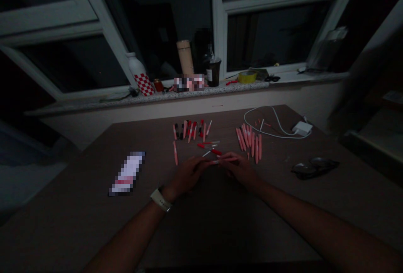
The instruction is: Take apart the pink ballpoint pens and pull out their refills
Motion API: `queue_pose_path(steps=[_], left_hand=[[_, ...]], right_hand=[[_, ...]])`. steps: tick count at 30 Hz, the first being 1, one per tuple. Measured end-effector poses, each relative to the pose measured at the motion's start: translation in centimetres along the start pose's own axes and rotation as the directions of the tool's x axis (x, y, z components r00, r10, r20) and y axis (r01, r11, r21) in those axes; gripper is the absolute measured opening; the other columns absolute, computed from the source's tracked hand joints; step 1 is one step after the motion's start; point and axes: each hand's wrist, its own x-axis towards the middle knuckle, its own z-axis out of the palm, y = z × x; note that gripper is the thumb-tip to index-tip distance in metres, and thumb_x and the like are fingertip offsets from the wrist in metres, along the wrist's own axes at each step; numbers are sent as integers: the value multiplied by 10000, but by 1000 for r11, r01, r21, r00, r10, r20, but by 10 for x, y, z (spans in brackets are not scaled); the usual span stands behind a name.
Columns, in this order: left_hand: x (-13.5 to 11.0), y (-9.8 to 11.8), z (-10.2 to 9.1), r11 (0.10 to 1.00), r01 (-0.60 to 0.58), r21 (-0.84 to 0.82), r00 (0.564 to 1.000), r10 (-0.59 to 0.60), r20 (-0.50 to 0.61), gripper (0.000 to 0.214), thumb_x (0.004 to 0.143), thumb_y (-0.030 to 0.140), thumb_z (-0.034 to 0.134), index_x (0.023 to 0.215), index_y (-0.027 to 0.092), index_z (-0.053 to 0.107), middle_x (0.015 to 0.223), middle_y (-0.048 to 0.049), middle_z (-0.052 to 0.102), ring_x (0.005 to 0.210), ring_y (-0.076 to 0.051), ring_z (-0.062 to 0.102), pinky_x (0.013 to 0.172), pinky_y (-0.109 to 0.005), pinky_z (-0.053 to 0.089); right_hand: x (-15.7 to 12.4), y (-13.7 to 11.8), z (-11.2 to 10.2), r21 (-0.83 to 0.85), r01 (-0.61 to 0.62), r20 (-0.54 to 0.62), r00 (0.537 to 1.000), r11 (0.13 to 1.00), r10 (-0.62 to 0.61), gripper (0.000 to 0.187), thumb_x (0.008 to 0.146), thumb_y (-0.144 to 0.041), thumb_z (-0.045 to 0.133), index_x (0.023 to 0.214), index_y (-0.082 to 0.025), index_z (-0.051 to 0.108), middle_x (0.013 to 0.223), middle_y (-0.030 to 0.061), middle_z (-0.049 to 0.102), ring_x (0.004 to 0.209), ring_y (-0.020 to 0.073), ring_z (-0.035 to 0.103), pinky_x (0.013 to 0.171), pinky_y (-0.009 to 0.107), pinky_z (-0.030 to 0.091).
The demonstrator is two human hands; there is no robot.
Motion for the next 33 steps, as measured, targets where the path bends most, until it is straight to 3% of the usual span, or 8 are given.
queue_pose_path(steps=[3, 8, 14, 23, 29, 33], left_hand=[[-1, 0, 1, 996, -86, 29, 996, 85, 31, 313, 1018, 355, 435, 1244, 240, 619, 1067, -56, 673, 945, -198, 605, 841, -309, 461], [-1, 0, -3, 992, -69, 107, 997, 66, 36, 307, 1029, 340, 398, 1187, 184, 611, 1074, -87, 661, 974, -215, 605, 881, -342, 466], [-1, -3, -6, 958, -173, 228, 980, 144, 136, 399, 1003, 167, 357, 1372, 237, 489, 1252, -87, 623, 1109, -237, 582, 972, -395, 435], [1, 0, -7, 953, -54, 299, 997, 37, 61, 250, 1032, 317, 374, 1106, 192, 578, 1027, -78, 662, 943, -232, 624, 832, -354, 453], [-1, -7, -10, 952, -7, 305, 999, -3, 32, 226, 1034, 280, 330, 1021, 175, 530, 915, -79, 637, 835, -219, 613, 748, -331, 442], [-1, -8, -10, 946, -2, 325, 997, -22, 69, 248, 1039, 313, 324, 992, 183, 529, 889, -67, 631, 798, -208, 606, 715, -320, 442]], right_hand=[[0, 1, 0, -24, 4, 7, 1000, 1000, -4, 366, 711, -517, 762, 864, -196, 676, 621, -35, 640, 448, 89, 488, 438, 216, 357], [2, 4, -1, -26, -2, -16, 1000, 1000, 2, 349, 705, -486, 780, 870, -200, 666, 642, -33, 649, 465, 93, 511, 439, 212, 359], [2, 3, -1, -74, 11, -67, 998, 997, -16, 354, 689, -514, 795, 825, -203, 694, 638, -24, 637, 486, 107, 533, 431, 215, 371], [2, 1, -2, -57, 39, -34, 999, 998, -41, 353, 782, -539, 708, 836, -196, 775, 944, 66, 710, 649, 144, 660, 457, 211, 449], [5, -3, -4, 43, -9, -145, 989, 999, 15, 349, 750, -506, 736, 806, -162, 746, 820, 83, 748, 711, 202, 700, 490, 241, 487], [10, 1, -11, -44, -41, -179, 983, 998, 32, 255, 744, -422, 733, 707, -172, 696, 718, 55, 724, 658, 193, 683, 486, 255, 503]])
